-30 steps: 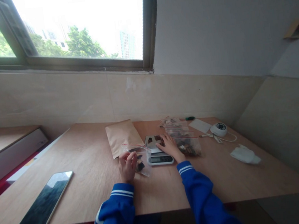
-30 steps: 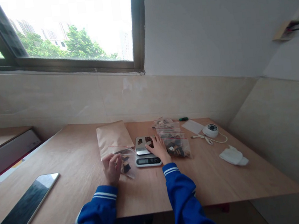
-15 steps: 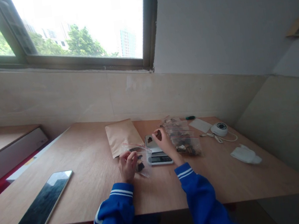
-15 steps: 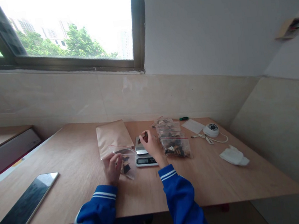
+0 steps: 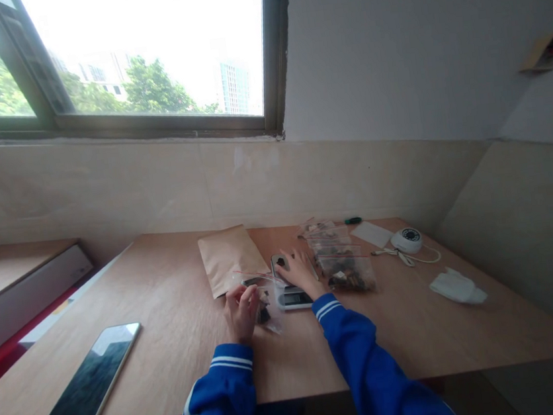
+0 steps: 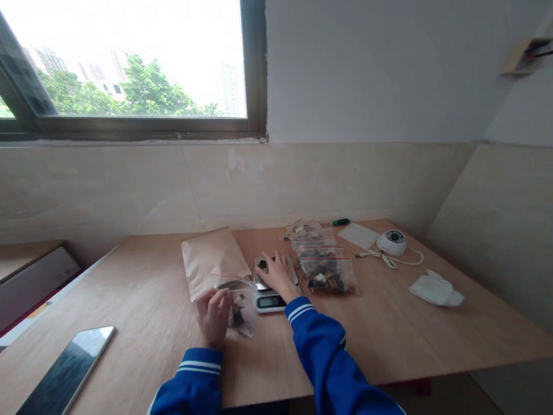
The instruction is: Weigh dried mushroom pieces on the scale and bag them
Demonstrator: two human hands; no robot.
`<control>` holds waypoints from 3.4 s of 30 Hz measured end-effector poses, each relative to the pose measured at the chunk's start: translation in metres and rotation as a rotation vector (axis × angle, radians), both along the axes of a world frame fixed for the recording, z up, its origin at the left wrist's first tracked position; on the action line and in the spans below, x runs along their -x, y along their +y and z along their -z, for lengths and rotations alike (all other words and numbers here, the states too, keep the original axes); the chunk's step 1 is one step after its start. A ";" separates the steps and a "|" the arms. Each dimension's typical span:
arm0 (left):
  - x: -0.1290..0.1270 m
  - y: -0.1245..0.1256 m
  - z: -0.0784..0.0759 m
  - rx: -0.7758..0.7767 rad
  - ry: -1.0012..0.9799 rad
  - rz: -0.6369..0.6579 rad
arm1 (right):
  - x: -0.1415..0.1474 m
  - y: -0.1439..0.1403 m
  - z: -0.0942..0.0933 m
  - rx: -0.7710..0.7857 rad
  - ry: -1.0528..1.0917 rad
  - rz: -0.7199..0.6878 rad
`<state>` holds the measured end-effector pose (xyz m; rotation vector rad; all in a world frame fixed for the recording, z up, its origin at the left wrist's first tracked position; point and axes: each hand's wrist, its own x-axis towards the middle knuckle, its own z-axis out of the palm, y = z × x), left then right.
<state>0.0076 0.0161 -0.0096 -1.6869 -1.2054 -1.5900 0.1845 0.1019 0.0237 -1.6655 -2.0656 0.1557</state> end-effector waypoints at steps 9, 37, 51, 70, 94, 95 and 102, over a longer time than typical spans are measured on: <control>0.001 0.000 0.001 0.013 -0.020 0.004 | -0.007 0.008 0.006 -0.094 0.186 -0.011; 0.001 -0.009 0.005 0.160 -0.193 0.051 | 0.022 -0.088 -0.017 0.264 1.106 -0.431; 0.006 -0.023 -0.008 0.580 -0.588 0.292 | 0.000 -0.101 0.027 0.057 1.286 -0.169; 0.005 -0.022 -0.009 0.800 -0.665 0.449 | -0.004 -0.102 0.041 -0.216 1.166 0.091; 0.005 -0.024 -0.014 0.786 -0.644 0.509 | -0.005 -0.107 0.036 -0.159 1.218 0.070; 0.004 -0.024 -0.015 0.804 -0.636 0.520 | -0.005 -0.108 0.036 -0.132 1.224 0.037; 0.002 -0.026 -0.016 0.801 -0.612 0.493 | -0.003 -0.107 0.036 -0.107 1.216 0.022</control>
